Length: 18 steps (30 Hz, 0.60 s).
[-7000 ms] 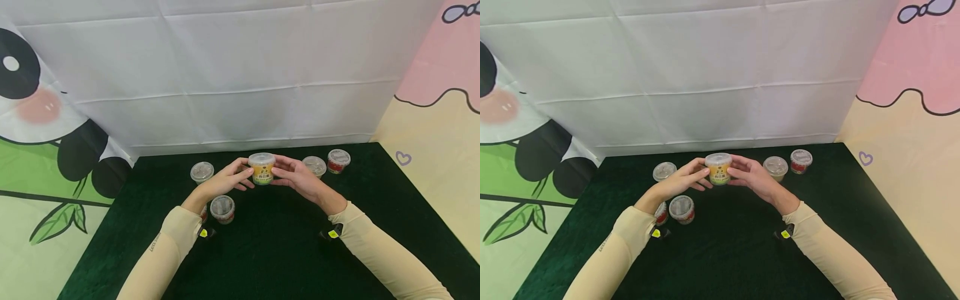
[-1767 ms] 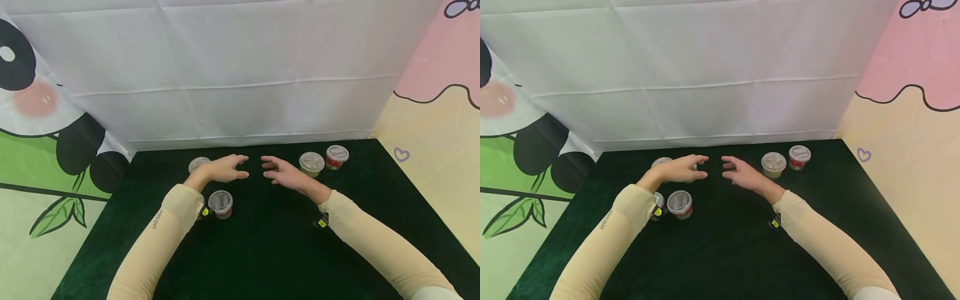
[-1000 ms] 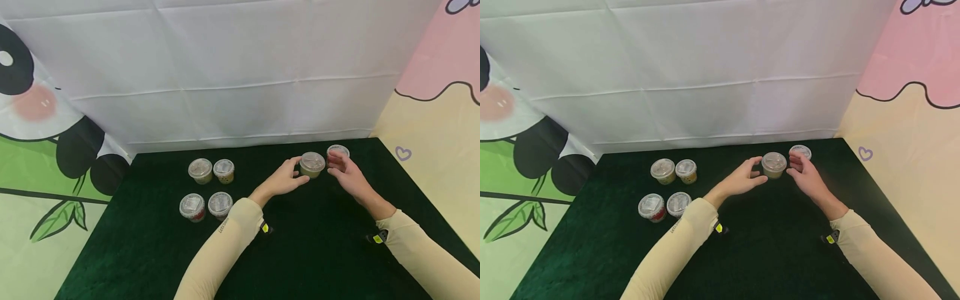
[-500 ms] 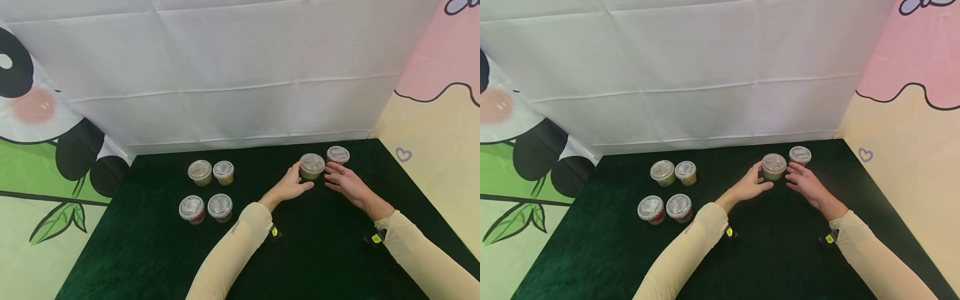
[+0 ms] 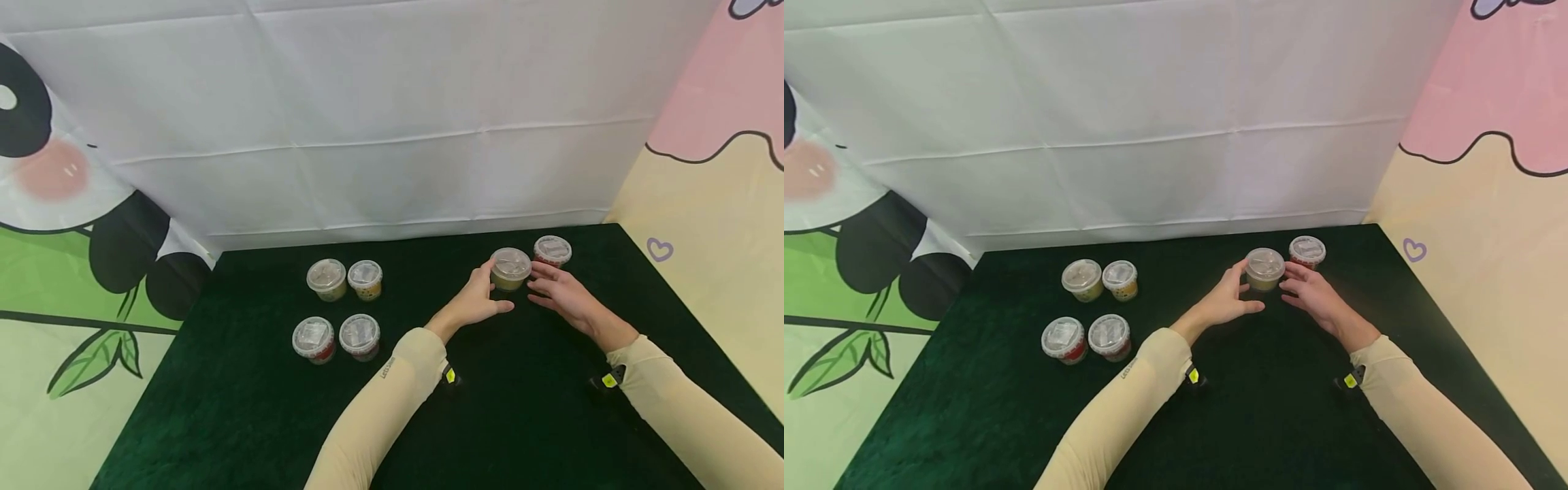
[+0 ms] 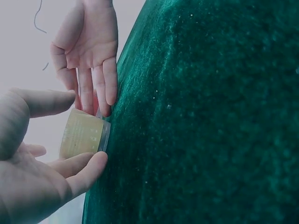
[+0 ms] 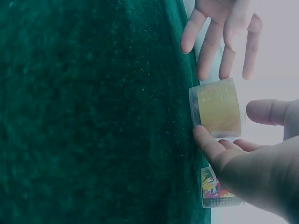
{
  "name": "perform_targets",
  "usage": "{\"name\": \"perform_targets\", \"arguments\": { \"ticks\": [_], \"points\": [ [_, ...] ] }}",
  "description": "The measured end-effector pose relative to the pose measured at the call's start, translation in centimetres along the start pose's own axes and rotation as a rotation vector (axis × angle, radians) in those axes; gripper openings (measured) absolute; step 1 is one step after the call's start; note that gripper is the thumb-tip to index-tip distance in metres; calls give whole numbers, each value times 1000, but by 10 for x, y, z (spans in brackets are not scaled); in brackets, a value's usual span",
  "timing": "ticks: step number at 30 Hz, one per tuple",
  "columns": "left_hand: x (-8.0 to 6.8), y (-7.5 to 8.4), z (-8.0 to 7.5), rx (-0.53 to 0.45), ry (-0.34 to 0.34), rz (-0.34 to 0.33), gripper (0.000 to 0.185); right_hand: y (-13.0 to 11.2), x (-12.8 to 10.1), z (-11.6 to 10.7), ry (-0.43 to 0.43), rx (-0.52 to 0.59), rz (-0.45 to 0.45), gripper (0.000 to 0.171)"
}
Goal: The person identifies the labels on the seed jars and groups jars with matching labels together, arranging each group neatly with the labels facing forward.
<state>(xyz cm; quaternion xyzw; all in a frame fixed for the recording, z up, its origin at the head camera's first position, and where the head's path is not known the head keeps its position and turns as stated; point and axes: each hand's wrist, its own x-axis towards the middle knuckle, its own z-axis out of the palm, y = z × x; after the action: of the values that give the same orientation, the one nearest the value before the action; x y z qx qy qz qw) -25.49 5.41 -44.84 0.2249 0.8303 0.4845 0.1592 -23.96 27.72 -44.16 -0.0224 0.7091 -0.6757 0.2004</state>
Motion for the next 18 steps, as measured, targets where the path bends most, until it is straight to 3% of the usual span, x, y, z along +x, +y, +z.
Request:
{"name": "perform_targets", "arguments": {
  "ticks": [18],
  "points": [
    [0,-2,-3,55,-11,21,90,0,0,2,6,18,-18,64]
  ]
}}
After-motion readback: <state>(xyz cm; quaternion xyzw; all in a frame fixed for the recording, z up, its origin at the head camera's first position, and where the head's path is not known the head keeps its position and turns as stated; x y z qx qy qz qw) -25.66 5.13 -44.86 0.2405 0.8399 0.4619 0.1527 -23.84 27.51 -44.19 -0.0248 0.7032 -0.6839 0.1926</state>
